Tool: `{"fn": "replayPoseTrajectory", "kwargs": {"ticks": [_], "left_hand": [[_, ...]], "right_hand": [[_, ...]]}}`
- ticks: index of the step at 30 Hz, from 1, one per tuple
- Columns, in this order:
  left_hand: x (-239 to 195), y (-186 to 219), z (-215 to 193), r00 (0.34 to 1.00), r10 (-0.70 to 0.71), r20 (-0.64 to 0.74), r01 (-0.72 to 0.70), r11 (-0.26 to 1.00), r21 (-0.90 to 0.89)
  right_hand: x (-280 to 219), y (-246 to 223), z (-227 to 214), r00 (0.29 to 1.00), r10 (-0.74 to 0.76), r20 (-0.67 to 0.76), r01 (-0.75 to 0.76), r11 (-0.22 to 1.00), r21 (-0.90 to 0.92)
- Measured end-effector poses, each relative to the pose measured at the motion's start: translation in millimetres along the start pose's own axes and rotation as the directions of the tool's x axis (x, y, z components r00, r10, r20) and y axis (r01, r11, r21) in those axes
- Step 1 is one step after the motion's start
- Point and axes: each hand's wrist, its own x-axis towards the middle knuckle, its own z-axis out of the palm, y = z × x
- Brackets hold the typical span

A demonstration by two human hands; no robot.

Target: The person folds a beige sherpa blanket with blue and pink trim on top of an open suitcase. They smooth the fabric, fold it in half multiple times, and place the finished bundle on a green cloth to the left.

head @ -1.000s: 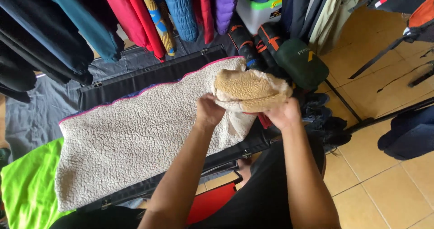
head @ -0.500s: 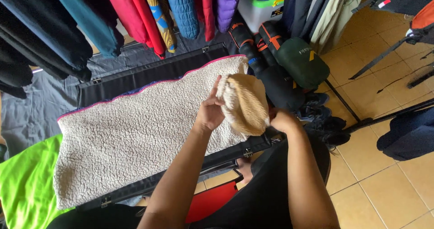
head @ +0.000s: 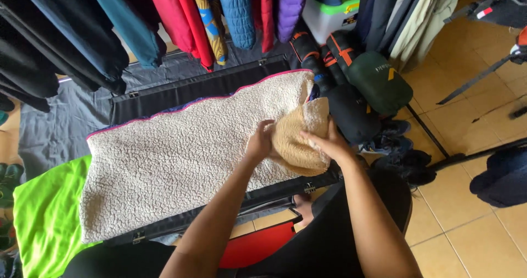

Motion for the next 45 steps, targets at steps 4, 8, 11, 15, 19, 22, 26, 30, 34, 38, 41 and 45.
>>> {"fn": "replayPoseTrajectory", "kwargs": {"ticks": [4, 8, 11, 15, 19, 22, 26, 30, 34, 38, 41, 45], "left_hand": [[-22, 37, 11, 0.967, 0.179, -0.182, -0.061, 0.856, 0.514], [-25, -13, 37, 0.902, 0.376, -0.212, -0.268, 0.873, 0.408], [-76, 51, 48, 0.966, 0.164, 0.201, -0.235, 0.883, 0.406], [-83, 66, 28, 0.844, 0.357, 0.401, -0.520, 0.727, 0.448], [-88, 36, -38, 0.865, 0.405, 0.295, -0.501, 0.690, 0.522], [-107, 16, -120, 0.940, 0.263, 0.217, -0.339, 0.646, 0.684], [-152, 7, -235, 0.971, 0.239, -0.001, -0.134, 0.548, 0.825], [-205, -11, -316, 0.921, 0.061, -0.384, 0.330, 0.403, 0.854], [-230, -32, -339, 0.813, -0.303, -0.498, 0.579, 0.522, 0.627], [-225, -12, -321, 0.838, -0.206, -0.506, 0.530, 0.530, 0.662], [-224, 0, -307, 0.885, -0.082, -0.458, 0.427, 0.532, 0.731], [-223, -33, -318, 0.922, 0.193, -0.335, 0.158, 0.603, 0.782]], "right_hand": [[8, 12, -2, 0.996, -0.083, -0.043, 0.083, 0.996, -0.019], [18, 31, 8, 0.981, -0.149, -0.122, 0.139, 0.987, -0.083], [59, 59, 11, 0.913, -0.293, -0.285, 0.311, 0.950, 0.019], [92, 89, -12, 0.861, -0.173, -0.479, 0.271, 0.952, 0.141], [108, 117, -49, 0.767, -0.114, -0.631, 0.330, 0.915, 0.235], [86, 103, -59, 0.805, -0.093, -0.586, 0.344, 0.877, 0.334], [20, 32, -43, 0.947, 0.136, -0.291, -0.032, 0.942, 0.334], [16, 40, -28, 0.990, -0.030, -0.134, 0.076, 0.933, 0.351], [51, 95, -19, 0.959, -0.129, -0.252, 0.189, 0.955, 0.230], [78, 154, -32, 0.850, -0.097, -0.518, 0.349, 0.840, 0.415], [110, 155, -58, 0.644, -0.266, -0.717, 0.551, 0.812, 0.194], [135, 81, -68, 0.362, -0.566, -0.740, 0.729, 0.667, -0.153]]}}
